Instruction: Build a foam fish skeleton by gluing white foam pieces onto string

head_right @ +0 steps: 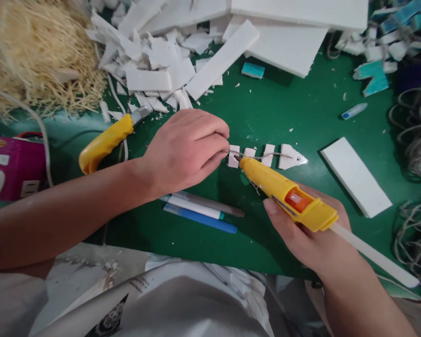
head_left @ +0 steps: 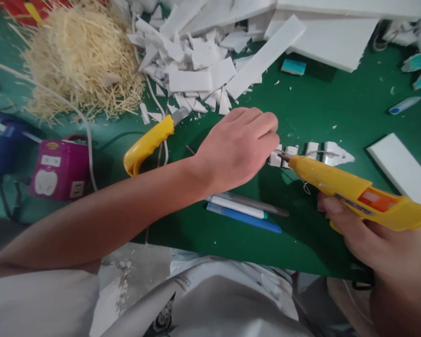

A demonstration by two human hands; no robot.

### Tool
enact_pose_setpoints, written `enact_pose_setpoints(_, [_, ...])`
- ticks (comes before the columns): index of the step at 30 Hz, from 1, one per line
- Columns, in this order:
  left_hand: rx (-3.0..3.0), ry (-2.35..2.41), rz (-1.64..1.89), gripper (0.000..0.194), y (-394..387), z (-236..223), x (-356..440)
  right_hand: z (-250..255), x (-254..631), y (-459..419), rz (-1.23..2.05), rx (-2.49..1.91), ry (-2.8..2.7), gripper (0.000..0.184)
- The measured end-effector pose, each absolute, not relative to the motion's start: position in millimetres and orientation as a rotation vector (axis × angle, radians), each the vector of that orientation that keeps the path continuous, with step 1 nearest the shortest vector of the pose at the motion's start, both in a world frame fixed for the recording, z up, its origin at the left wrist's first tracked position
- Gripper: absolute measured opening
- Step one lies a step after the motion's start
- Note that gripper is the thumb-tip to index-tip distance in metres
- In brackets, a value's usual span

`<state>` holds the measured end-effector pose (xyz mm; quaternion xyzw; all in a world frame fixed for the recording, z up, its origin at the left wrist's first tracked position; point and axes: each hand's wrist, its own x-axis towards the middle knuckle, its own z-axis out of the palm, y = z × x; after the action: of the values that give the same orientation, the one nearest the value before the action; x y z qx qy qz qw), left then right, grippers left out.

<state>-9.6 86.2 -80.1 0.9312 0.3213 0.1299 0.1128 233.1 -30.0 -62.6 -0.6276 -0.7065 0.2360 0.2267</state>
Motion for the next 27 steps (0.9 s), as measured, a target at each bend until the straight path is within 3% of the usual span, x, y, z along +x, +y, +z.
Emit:
enact_pose_setpoints(3, [2.726, 0.945, 0.376, 0.037, 85.9, -79.2, -9.3, -64.8, 240.1, -31.7, 0.624, -1.679, -2.000, 0.038])
enact_pose_setpoints(8, [2.751, 0.928, 0.360, 0.037, 86.1, -78.8, -9.9, -64.3, 237.9, -30.6, 0.607, -1.661, -2.045, 0.039])
enact_pose_setpoints(17, [2.802, 0.870, 0.483, 0.035, 89.9, -88.2, -11.2, -55.2, 212.3, -18.2, 0.354, -1.567, -2.051, 0.050])
enact_pose_setpoints(27, [2.778, 0.875, 0.484, 0.044, 86.3, -85.4, -11.6, -56.1, 212.5, -20.6, 0.483, -1.617, -1.963, 0.052])
